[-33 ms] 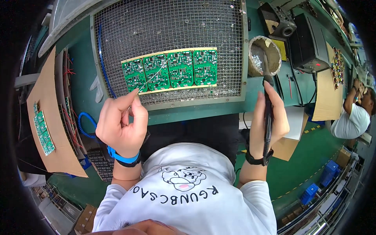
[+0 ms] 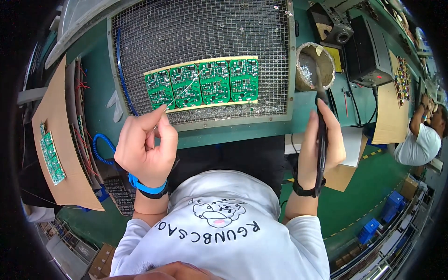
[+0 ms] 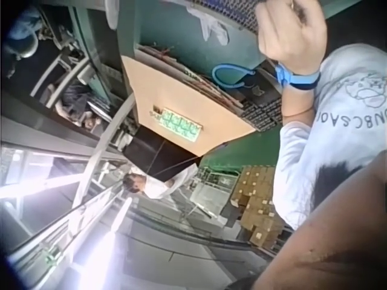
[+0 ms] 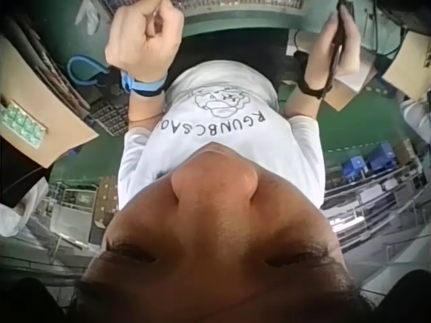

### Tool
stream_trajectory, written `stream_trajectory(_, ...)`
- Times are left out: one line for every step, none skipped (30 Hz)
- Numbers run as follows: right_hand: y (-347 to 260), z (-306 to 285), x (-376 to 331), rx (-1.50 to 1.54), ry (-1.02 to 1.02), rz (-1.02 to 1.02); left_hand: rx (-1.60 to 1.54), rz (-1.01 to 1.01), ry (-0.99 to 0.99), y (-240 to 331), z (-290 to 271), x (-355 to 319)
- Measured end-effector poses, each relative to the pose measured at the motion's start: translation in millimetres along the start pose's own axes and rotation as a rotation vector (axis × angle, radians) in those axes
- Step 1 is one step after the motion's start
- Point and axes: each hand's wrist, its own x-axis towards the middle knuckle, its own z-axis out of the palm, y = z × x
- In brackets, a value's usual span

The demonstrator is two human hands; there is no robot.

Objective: The person picks up a circuit board, turns it over, and places it on a metal grate to solder components using a soldering iron and wire. After finishing, they place the board onto a stack on a cardboard sheet and pick up another board from a conveyor belt.

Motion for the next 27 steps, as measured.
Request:
stream_trajectory(3.0,-2.3,-1.7,0.001,-0.003,0.0,-0.008,0.003,-0.007,1.7,1.8,0.9)
stream_trajectory(2.2,-5.8,-2.9,0.007,0.013,0.032,-0.006,0.001,-0.007,4.1,4.4,1.3)
stream_trajectory(-1.5,-8.5,-2.9,0.012,0.03,0.066,-0.033,0.016,-0.012,7.0,8.1,2.1)
stream_trajectory(-3.4,-10.1,-3.2,0.017,0.047,0.099,-0.061,0.031,-0.016,9.7,11.2,2.7)
stream_trajectory(-3.7,-10.7,-3.5,0.018,0.046,0.099,-0.088,0.045,-0.02,11.0,12.7,2.9)
stream_trajectory(-4.0,-11.1,-3.5,0.034,0.044,0.087,-0.085,0.044,-0.02,11.1,13.0,2.3)
stream_trajectory(-4.2,-11.2,-3.5,0.051,0.041,0.074,-0.088,0.051,-0.03,10.8,13.3,1.2)
stream_trajectory(-3.5,-11.5,-4.0,0.066,0.041,0.063,-0.094,0.061,-0.041,10.4,14.6,0.0)
stream_trajectory(-2.6,-11.5,-4.6,0.067,0.041,0.064,-0.098,0.071,-0.052,10.1,15.3,-0.7)
stream_trajectory(-1.7,-11.3,-5.3,0.064,0.048,0.048,-0.096,0.07,-0.053,10.1,13.6,-1.0)
stream_trajectory(-0.9,-10.9,-5.9,0.061,0.056,0.033,-0.062,0.055,-0.054,10.0,9.6,-1.4)
stream_trajectory(-0.2,-10.4,-6.6,0.058,0.063,0.017,-0.027,0.039,-0.055,9.7,5.3,-1.8)
stream_trajectory(-0.6,-10.6,-7.1,0.062,0.06,0.019,0.009,0.022,-0.057,8.9,1.7,-2.0)
stream_trajectory(-1.1,-10.9,-7.8,0.065,0.072,0.021,0.014,0.02,-0.057,7.8,-0.1,-2.3)
stream_trajectory(-1.5,-11.1,-8.3,0.067,0.085,0.022,0.018,0.002,-0.048,6.6,-1.6,-2.8)
stream_trajectory(-1.7,-10.7,-8.4,0.07,0.097,0.024,0.022,-0.016,-0.039,5.3,-3.1,-3.3)
stream_trajectory(0.4,-9.8,-9.3,0.073,0.094,0.025,0.026,-0.034,-0.03,3.9,-4.6,-3.6)
stream_trajectory(4.7,-8.3,-11.1,0.084,0.139,0.03,0.03,-0.036,-0.028,2.1,-5.7,-3.9)
stream_trajectory(6.6,-6.0,-11.7,0.093,0.183,0.036,0.03,-0.028,-0.018,-0.1,-6.6,-3.8)
stream_trajectory(8.1,-4.6,-12.6,0.102,0.228,0.041,0.029,-0.019,-0.007,-2.2,-7.4,-3.6)
stream_trajectory(9.8,-3.8,-12.8,0.104,0.226,0.041,0.028,-0.01,0.003,-3.9,-8.3,-3.6)
stream_trajectory(9.8,-2.2,-11.0,0.074,0.156,0.048,0.029,-0.012,0.004,-5.0,-9.7,-3.7)
stream_trajectory(8.2,0.3,-8.7,0.045,0.085,0.055,0.034,-0.024,0.006,-6.0,-12.0,-3.9)
stream_trajectory(6.9,1.9,-7.5,0.017,0.013,0.062,0.037,-0.036,0.007,-6.5,-14.3,-4.0)
stream_trajectory(5.9,1.9,-7.8,0.019,0.011,0.061,0.041,-0.048,0.009,-6.7,-16.4,-4.0)
stream_trajectory(5.1,0.3,-9.1,0.038,0.031,0.09,0.044,-0.051,0.01,-6.3,-18.4,-3.7)
stream_trajectory(4.3,-2.0,-10.7,0.056,0.051,0.12,0.06,-0.07,0.009,-5.5,-20.7,-3.0)
